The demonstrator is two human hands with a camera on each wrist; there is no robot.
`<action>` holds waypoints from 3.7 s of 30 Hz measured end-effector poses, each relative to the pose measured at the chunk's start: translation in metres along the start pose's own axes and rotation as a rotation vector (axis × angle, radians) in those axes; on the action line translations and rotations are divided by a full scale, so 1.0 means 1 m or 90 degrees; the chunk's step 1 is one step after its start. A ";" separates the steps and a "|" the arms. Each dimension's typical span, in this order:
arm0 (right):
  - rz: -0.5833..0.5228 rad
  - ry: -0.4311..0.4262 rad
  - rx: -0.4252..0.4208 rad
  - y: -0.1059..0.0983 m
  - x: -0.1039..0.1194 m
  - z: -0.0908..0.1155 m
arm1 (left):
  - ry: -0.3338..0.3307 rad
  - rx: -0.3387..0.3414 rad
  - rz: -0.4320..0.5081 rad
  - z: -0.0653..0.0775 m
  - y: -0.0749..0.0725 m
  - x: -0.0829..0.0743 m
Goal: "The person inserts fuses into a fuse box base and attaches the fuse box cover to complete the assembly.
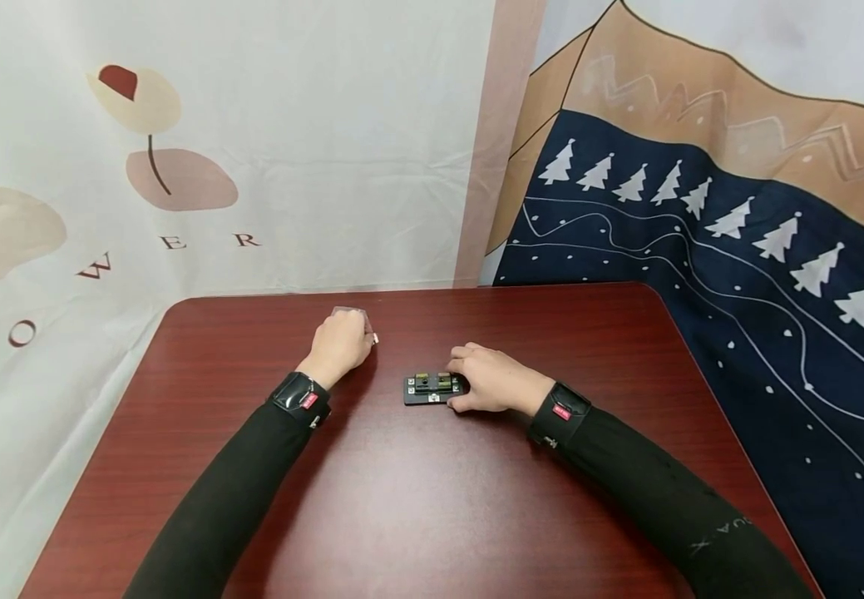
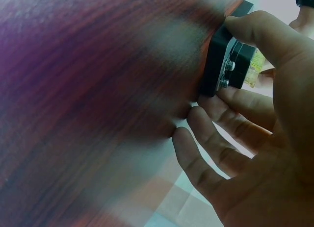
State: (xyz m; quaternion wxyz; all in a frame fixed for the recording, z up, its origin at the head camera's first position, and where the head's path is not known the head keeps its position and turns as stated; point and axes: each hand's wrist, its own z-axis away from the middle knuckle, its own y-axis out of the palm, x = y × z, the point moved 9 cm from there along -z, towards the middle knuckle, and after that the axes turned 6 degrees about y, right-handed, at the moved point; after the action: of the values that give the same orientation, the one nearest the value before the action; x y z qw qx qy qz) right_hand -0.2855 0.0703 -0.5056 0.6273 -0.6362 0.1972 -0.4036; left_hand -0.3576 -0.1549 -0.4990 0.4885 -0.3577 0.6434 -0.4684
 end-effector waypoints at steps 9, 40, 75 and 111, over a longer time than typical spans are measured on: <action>0.000 0.003 0.001 0.002 -0.002 0.000 | -0.017 0.026 0.012 0.009 -0.007 -0.018; 0.002 -0.007 -0.007 0.001 0.000 0.000 | 0.134 -0.033 0.050 0.051 -0.029 -0.081; 0.015 -0.017 -0.018 0.000 0.001 0.000 | 0.258 -0.012 -0.014 0.072 -0.006 -0.125; 0.009 -0.008 -0.017 0.001 -0.001 -0.001 | 0.281 -0.017 -0.033 0.075 -0.002 -0.130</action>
State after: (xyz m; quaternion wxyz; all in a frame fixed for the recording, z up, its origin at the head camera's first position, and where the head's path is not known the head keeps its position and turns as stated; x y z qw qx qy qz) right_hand -0.2863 0.0701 -0.5072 0.6231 -0.6455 0.2030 -0.3922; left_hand -0.2508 -0.0551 -0.4656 0.3188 -0.2695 0.7312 -0.5396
